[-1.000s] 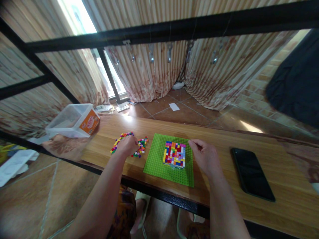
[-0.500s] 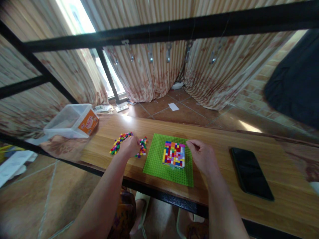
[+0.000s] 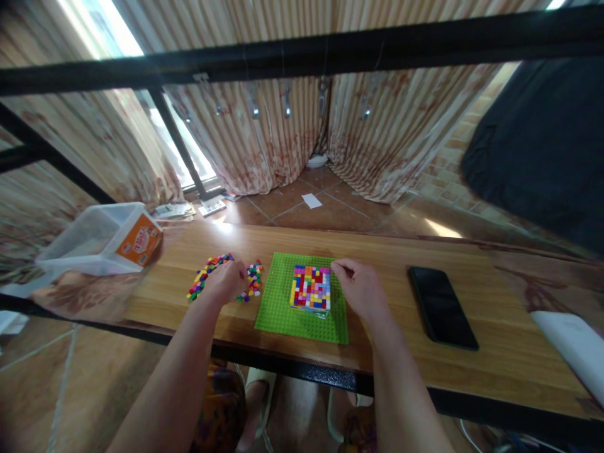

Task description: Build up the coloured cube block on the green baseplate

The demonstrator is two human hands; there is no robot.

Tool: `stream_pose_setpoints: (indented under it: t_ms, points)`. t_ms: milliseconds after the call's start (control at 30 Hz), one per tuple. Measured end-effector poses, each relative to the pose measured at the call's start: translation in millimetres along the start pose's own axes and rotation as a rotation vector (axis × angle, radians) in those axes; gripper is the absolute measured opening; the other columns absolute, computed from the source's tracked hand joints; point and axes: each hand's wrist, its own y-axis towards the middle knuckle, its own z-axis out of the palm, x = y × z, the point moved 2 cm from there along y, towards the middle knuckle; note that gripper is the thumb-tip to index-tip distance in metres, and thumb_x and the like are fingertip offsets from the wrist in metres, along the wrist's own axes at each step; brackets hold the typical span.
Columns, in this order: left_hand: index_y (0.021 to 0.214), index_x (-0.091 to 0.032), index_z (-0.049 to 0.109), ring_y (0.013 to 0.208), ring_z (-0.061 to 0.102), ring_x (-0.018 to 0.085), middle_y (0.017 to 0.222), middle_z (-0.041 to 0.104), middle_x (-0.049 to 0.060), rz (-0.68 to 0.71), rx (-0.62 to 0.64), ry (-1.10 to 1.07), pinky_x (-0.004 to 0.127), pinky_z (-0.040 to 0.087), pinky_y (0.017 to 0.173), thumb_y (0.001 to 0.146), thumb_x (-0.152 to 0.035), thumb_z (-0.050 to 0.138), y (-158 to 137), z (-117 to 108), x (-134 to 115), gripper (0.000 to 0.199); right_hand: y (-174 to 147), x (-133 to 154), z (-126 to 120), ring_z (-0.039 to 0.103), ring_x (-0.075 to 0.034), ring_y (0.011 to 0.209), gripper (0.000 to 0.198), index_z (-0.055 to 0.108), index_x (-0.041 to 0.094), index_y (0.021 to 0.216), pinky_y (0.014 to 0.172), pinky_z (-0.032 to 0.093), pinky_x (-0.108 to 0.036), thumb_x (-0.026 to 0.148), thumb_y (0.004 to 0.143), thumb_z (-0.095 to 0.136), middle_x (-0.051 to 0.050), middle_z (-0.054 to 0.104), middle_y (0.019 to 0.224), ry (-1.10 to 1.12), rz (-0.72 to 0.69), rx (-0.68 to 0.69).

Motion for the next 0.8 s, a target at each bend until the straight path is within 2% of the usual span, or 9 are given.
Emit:
stream_pose_setpoints:
  t_ms: [167,433,567,800]
  points:
    - [0.102,-0.019,0.074,0.108,0.069,0.027,0.109,0.076,0.014,0.040,-0.042,0.031,0.032,0.053,0.088,0.085,-0.017,0.049,-0.9,1.5,-2.6,0.031,-0.6,4.3,1.3,0.070,-0.022,0.079,0.032,0.077,0.022,0.081,0.074,0.050,-0.033,0.042,0.088,0.053,-0.006,0.079,0.085,-0.012,-0.022,-0.001]
    - [0.102,-0.019,0.073,0.106,0.069,0.027,0.108,0.076,0.012,0.070,-0.038,0.039,0.032,0.052,0.086,0.085,-0.026,0.054,-2.4,1.6,-5.2,0.027,-0.6,6.8,3.6,0.070,-0.021,0.079,0.030,0.077,0.021,0.083,0.073,0.048,-0.030,0.036,0.090,0.052,-0.006,0.078,0.085,-0.028,-0.036,0.041]
    - [0.102,-0.018,0.074,0.107,0.069,0.028,0.109,0.075,0.014,0.043,-0.007,0.041,0.032,0.053,0.087,0.083,-0.024,0.056,-2.4,0.4,-5.8,0.026,-0.7,6.9,3.0,0.069,-0.020,0.075,0.028,0.077,0.021,0.082,0.072,0.048,-0.031,0.036,0.089,0.054,-0.006,0.078,0.083,-0.048,-0.026,0.049]
    - [0.105,-0.017,0.075,0.110,0.068,0.026,0.110,0.076,0.013,0.028,-0.028,0.011,0.030,0.052,0.092,0.081,-0.017,0.057,1.2,3.4,-1.6,0.030,-1.2,5.4,2.8,0.069,-0.021,0.074,0.029,0.077,0.022,0.083,0.071,0.048,-0.031,0.039,0.089,0.055,-0.005,0.078,0.083,-0.049,-0.035,0.051]
